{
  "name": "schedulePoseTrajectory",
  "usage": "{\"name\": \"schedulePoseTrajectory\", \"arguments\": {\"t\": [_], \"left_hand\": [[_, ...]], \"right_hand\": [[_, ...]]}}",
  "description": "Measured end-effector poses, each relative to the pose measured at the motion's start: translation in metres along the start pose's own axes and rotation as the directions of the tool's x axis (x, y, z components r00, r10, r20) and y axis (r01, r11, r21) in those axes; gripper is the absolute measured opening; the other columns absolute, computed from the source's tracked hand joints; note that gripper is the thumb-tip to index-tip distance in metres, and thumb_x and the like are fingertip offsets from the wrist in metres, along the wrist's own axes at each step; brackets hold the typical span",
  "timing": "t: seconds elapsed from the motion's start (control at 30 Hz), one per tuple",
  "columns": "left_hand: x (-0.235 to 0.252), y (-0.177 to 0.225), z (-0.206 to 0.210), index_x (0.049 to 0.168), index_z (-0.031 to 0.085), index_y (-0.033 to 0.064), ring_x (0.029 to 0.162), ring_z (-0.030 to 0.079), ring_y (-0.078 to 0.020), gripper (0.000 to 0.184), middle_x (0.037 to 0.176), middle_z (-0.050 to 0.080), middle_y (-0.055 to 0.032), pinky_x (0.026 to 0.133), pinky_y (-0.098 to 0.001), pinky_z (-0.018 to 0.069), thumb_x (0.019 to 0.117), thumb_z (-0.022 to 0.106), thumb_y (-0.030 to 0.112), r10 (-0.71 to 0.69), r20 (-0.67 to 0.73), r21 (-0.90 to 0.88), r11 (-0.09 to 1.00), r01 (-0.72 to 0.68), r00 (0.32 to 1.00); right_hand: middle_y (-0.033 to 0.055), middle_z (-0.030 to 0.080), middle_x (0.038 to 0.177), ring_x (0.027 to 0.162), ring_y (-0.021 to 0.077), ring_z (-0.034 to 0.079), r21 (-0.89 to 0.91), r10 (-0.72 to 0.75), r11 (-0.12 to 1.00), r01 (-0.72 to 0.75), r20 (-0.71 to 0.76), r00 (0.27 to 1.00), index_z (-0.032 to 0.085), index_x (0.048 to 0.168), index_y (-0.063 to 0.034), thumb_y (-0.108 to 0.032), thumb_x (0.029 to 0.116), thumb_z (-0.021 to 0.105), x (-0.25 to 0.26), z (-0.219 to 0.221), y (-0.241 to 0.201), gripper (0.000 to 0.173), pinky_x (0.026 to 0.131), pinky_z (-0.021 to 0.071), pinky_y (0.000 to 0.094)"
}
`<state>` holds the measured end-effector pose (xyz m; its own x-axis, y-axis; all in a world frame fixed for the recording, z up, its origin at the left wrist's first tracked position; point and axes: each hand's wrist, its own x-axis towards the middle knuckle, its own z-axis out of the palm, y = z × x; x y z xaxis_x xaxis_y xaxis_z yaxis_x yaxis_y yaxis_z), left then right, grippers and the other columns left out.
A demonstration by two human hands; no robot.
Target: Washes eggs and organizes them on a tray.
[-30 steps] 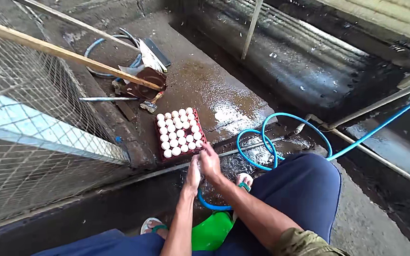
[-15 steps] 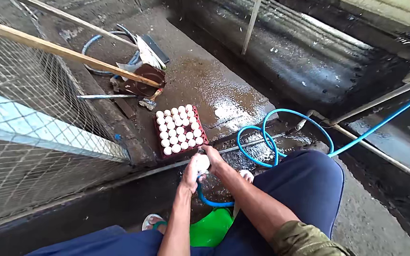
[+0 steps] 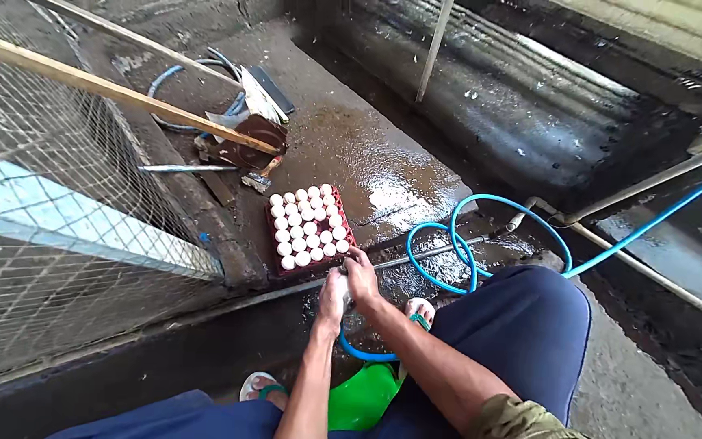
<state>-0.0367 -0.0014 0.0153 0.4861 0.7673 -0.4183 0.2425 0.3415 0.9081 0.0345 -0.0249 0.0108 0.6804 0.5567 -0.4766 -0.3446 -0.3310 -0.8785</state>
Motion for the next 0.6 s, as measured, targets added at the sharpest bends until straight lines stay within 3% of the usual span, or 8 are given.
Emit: {"name": "schedulePoseTrajectory", "arguments": {"t": [0.07,0.17,0.2,0.27,0.3,0.43,0.53,0.6], "left_hand": [[0.003,-0.004,-0.004,0.134,0.052,-0.0024,0.095,0.059,-0.0155,0.045,0.108,0.061,-0.0133,0.085,-0.0352,0.0505,0.1114,0.027,0.028,-0.025,0.075,-0.023,0.999,0.027,0.997],[0.009,-0.006,-0.004,0.133,0.044,0.0062,0.064,0.056,-0.0089,0.033,0.090,0.057,-0.0056,0.054,-0.0258,0.0491,0.1100,0.041,0.030,-0.024,0.089,-0.047,0.998,0.028,0.996],[0.009,-0.006,-0.005,0.136,0.046,0.0050,0.077,0.060,-0.0099,0.036,0.101,0.060,-0.0077,0.065,-0.0271,0.0526,0.1109,0.037,0.029,0.002,0.076,-0.037,0.999,0.001,0.997],[0.008,-0.006,-0.008,0.143,0.047,-0.0018,0.124,0.055,-0.0187,0.050,0.139,0.055,-0.0178,0.107,-0.0362,0.0442,0.1125,0.021,0.028,0.066,0.082,-0.037,0.997,-0.063,0.994],[0.006,-0.004,-0.008,0.143,0.048,-0.0039,0.131,0.051,-0.0204,0.054,0.143,0.052,-0.0197,0.113,-0.0376,0.0393,0.1129,0.017,0.029,0.071,0.077,-0.021,0.997,-0.070,0.994],[0.003,-0.003,-0.001,0.120,0.061,-0.0004,0.086,0.061,-0.0151,0.053,0.101,0.063,-0.0121,0.072,-0.0332,0.0517,0.1133,0.021,0.033,-0.011,-0.013,0.133,0.991,0.012,1.000],[0.005,-0.004,-0.006,0.136,0.049,-0.0118,0.120,0.055,-0.0238,0.047,0.133,0.056,-0.0256,0.106,-0.0377,0.0437,0.1119,0.021,0.018,0.065,0.023,0.060,0.996,-0.067,0.998],[0.000,-0.004,-0.008,0.133,0.053,-0.0078,0.108,0.058,-0.0186,0.051,0.120,0.061,-0.0194,0.097,-0.0352,0.0476,0.1130,0.018,0.025,0.016,0.049,0.048,0.999,-0.018,0.999]], "right_hand": [[0.0221,0.061,0.130,0.116,0.0306,0.061,0.082,0.146,0.986,-0.148,0.028,0.989,0.048,0.146,-0.0047,-0.023,0.1090,0.042,0.008,-0.002,0.001,0.042,0.097,0.0496,0.0512],[0.0177,0.063,0.104,0.082,0.0263,0.062,0.183,0.252,0.950,-0.252,0.022,0.967,0.050,0.138,-0.0067,-0.033,0.1106,0.034,0.015,-0.005,0.004,0.041,0.069,0.0529,0.0454],[0.0168,0.063,0.102,0.079,0.0245,0.062,0.145,0.203,0.969,-0.202,0.008,0.979,0.050,0.138,-0.0066,-0.034,0.1114,0.031,0.012,-0.004,0.004,0.043,0.067,0.0524,0.0434],[0.0193,0.064,0.128,0.114,0.0249,0.063,-0.049,-0.069,0.996,0.071,0.034,0.997,0.053,0.142,-0.0015,-0.023,0.1097,0.032,-0.001,-0.001,0.005,0.044,0.097,0.0516,0.0447],[0.0212,0.058,0.141,0.132,0.0278,0.056,-0.121,-0.190,0.973,0.198,0.070,0.979,0.057,0.140,0.0001,-0.019,0.1070,0.036,-0.007,-0.001,0.005,0.043,0.111,0.0446,0.0463],[0.0185,0.061,0.137,0.127,0.0288,0.057,-0.084,-0.016,0.996,0.020,0.044,0.999,0.062,0.137,-0.0043,-0.019,0.1062,0.043,0.005,-0.004,-0.003,0.039,0.104,0.0451,0.0513],[0.0206,0.061,0.137,0.128,0.0295,0.058,-0.123,-0.079,0.989,0.087,0.075,0.994,0.056,0.141,-0.0017,-0.020,0.1079,0.039,-0.013,0.000,-0.002,0.042,0.108,0.0452,0.0511],[0.0194,0.061,0.140,0.130,0.0279,0.057,-0.074,-0.093,0.992,0.099,0.072,0.993,0.060,0.138,-0.0011,-0.017,0.1045,0.043,-0.008,-0.002,0.006,0.041,0.109,0.0449,0.0499]]}}
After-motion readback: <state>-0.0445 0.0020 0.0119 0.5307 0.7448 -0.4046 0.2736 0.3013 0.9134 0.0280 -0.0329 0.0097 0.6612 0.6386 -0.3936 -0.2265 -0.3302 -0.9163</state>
